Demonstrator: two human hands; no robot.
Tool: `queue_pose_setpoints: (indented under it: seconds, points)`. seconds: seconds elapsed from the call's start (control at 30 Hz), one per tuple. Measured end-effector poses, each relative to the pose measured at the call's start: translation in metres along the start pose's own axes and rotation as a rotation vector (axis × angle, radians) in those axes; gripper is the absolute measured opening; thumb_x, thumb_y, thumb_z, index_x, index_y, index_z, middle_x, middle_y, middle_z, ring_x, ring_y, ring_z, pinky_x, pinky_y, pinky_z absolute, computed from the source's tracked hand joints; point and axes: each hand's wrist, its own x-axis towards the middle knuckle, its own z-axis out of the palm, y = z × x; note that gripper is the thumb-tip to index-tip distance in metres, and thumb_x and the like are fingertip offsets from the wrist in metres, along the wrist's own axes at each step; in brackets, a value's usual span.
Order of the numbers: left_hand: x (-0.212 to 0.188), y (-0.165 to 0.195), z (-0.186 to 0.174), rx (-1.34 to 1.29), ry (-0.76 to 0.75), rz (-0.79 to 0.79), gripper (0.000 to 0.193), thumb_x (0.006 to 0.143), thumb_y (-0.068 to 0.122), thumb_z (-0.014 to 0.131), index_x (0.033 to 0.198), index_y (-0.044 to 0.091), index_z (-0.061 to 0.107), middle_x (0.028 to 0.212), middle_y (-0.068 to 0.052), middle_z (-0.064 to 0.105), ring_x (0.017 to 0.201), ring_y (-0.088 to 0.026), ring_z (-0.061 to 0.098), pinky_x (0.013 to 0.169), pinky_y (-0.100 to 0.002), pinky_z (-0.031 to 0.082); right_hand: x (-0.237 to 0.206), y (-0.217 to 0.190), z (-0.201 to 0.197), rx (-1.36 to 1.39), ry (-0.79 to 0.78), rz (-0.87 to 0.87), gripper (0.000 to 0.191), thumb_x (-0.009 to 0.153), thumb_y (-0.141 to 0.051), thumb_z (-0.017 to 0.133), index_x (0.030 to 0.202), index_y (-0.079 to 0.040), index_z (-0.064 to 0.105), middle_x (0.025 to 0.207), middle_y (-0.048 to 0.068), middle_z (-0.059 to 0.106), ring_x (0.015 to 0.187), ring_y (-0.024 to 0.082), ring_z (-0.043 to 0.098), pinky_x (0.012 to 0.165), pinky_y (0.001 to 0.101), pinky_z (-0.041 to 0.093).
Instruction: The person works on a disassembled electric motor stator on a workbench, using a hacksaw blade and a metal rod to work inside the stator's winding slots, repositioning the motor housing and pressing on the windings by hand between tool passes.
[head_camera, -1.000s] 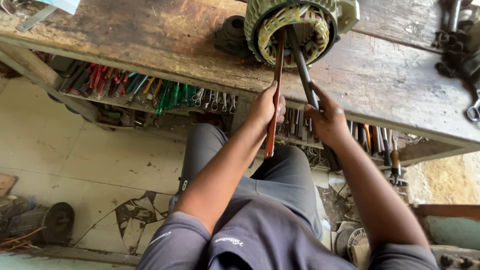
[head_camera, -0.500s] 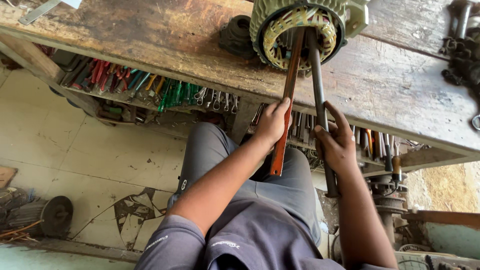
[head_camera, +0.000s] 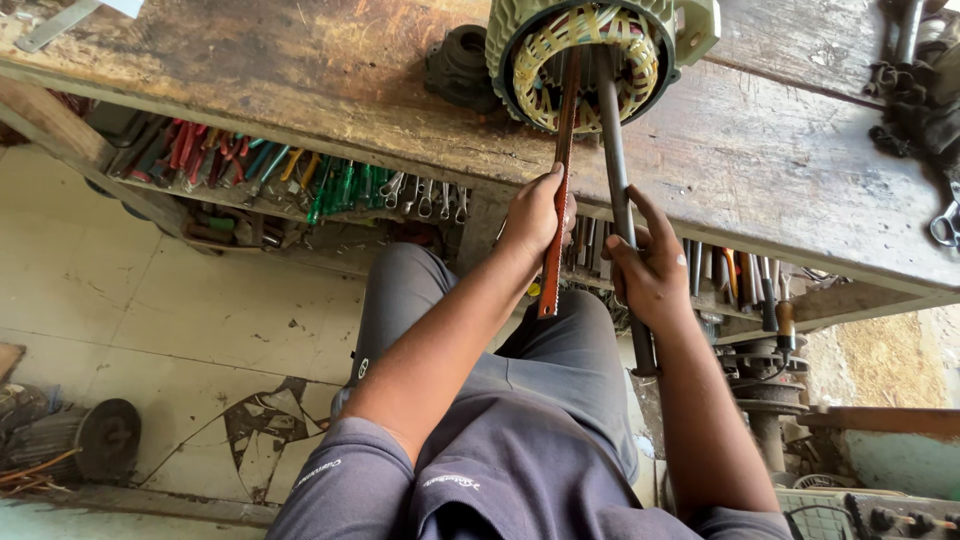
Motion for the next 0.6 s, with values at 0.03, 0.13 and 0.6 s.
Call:
queue_pose_setpoints:
  seconds: [0.03, 0.13, 0.6]
  points:
    - [-0.0001, 0.0002, 0.0002, -0.009, 0.005, 0.007, 0.042, 0.104, 0.042, 0.048, 0.076, 0.011, 0.051, 0.055, -0.001, 0.05, 0.042, -0.012, 0.043, 0.038, -0.031, 0.034, 0.0017, 0.0011, -0.0001, 0.001, -0.003, -0.001, 0.066, 0.101, -0.006, 0.061, 0.161, -0.01, 0.034, 0.083, 0.005, 0.064, 0.051, 0.005, 0.048, 0.043, 0.0227, 0.037]
    - [0.0002, 0.0018, -0.0024, -0.004, -0.013, 0.0, 0.041, 0.104, 0.043, 0.047, 0.077, 0.012, 0.052, 0.054, 0.0, 0.048, 0.041, -0.012, 0.041, 0.038, -0.03, 0.033, 0.0046, 0.004, -0.0009, -0.027, -0.01, -0.004, 0.066, 0.101, -0.006, 0.062, 0.161, -0.01, 0.035, 0.085, 0.005, 0.065, 0.054, 0.005, 0.048, 0.045, 0.0224, 0.036]
    - [-0.0054, 0.0033, 0.0001, -0.006, 0.014, -0.011, 0.04, 0.104, 0.039, 0.047, 0.076, 0.011, 0.052, 0.053, 0.001, 0.048, 0.04, -0.011, 0.04, 0.037, -0.03, 0.033, 0.0067, -0.0045, 0.0053, -0.162, 0.026, 0.037, 0.066, 0.099, -0.006, 0.063, 0.16, -0.012, 0.038, 0.082, 0.004, 0.065, 0.054, 0.006, 0.048, 0.046, 0.024, 0.037]
